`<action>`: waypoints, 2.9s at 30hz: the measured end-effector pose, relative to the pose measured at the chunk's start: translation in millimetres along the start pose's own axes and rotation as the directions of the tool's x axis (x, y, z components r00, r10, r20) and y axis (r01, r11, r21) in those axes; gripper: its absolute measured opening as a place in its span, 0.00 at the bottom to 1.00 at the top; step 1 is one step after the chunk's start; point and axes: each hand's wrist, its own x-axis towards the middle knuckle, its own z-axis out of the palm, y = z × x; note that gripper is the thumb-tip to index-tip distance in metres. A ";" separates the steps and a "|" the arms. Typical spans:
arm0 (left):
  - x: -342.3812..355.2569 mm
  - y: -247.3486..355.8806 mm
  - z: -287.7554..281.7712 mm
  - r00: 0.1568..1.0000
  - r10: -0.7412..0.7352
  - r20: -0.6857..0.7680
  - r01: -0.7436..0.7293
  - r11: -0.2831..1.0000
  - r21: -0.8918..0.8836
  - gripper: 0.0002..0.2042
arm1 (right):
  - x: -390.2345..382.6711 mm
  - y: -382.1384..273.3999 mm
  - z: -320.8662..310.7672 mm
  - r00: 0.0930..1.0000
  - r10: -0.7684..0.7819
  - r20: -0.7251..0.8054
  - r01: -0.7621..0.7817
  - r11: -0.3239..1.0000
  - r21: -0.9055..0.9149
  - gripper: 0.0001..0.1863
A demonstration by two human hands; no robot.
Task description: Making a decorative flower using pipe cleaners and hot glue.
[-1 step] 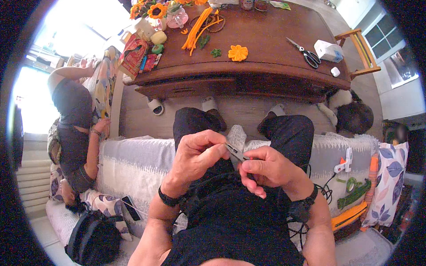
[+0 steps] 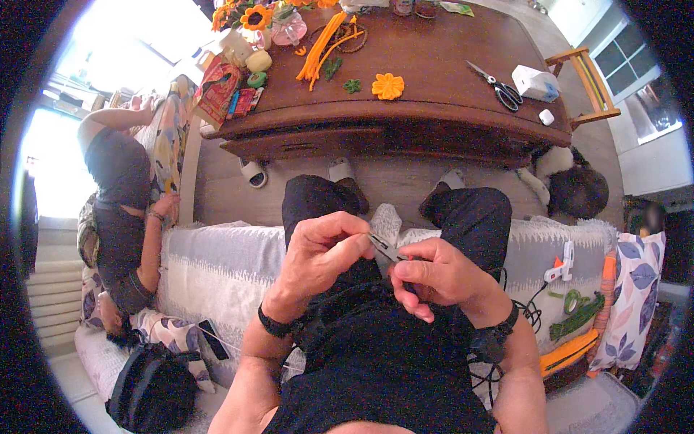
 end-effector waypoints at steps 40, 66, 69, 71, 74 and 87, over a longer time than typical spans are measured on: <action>-1.9 -11.0 5.5 0.996 0.003 -0.089 0.022 0.961 0.275 0.06 | 4.3 6.3 3.8 0.950 -0.203 -0.238 0.069 0.878 -0.473 0.17; -0.7 -21.3 9.1 0.991 0.001 -0.137 0.049 0.930 0.364 0.08 | 21.0 24.2 -8.0 0.867 -0.352 -0.352 0.030 0.742 -0.669 0.18; -0.1 -22.6 8.7 0.989 -0.004 -0.146 0.059 0.926 0.373 0.08 | 23.4 23.5 -8.1 0.853 -0.397 -0.340 0.033 0.690 -0.723 0.18; 0.4 -21.0 9.7 0.991 -0.017 -0.136 0.067 0.927 0.370 0.08 | 23.3 25.6 -9.5 0.836 -0.444 -0.323 0.042 0.638 -0.769 0.17; 0.2 -20.1 10.9 0.992 -0.024 -0.126 0.068 0.932 0.356 0.08 | 25.3 31.3 -15.1 0.801 -0.528 -0.282 0.057 0.536 -0.842 0.16; -1.1 -23.9 9.1 0.992 -0.021 -0.122 0.060 0.942 0.330 0.08 | 27.1 31.6 -20.3 0.781 -0.595 -0.192 0.066 0.383 -0.921 0.14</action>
